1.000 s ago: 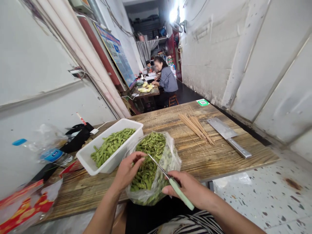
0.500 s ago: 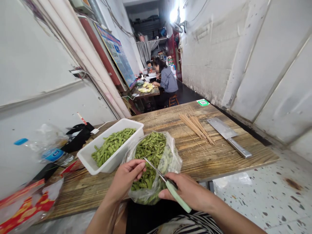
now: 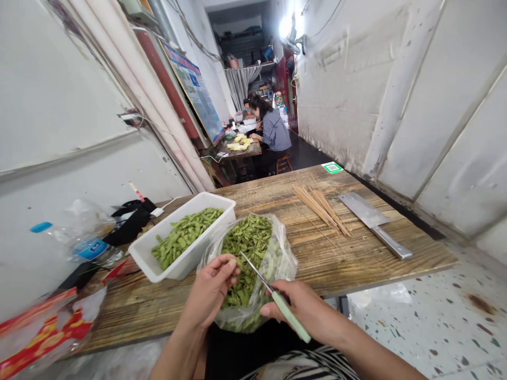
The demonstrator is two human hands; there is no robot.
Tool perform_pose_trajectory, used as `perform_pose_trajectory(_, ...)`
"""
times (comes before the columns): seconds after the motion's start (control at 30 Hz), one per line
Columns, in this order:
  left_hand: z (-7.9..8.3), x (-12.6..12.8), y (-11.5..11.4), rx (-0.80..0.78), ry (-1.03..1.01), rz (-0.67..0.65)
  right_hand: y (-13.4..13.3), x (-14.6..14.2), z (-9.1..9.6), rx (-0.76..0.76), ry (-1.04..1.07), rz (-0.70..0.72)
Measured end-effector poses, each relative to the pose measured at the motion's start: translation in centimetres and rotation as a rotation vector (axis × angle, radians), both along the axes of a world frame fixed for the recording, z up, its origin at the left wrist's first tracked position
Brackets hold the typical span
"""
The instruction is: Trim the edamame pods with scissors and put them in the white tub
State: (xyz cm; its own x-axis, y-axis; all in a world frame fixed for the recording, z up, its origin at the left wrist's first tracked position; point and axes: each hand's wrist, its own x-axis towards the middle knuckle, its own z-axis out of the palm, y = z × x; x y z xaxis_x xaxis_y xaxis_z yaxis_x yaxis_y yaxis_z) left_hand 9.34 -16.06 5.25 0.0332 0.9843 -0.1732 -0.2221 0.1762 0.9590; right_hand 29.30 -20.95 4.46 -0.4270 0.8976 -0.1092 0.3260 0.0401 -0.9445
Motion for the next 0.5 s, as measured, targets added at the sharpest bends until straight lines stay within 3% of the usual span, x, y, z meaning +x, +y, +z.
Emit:
perform_pose_trajectory(0.1,-0.4,-0.1,0.1,0.016,0.030,0.006,-0.1,0.2,0.1,0.037,-0.054,0.014)
perform_pose_trajectory(0.27,-0.7,-0.5,0.0,0.091,0.316,0.036,-0.3,0.5,0.6,0.079,-0.146,0.051)
perform_pose_trajectory(0.5,-0.6,-1.0,-0.3,0.141,0.496,-0.066,0.0,0.7,0.5,0.093,-0.179,0.079)
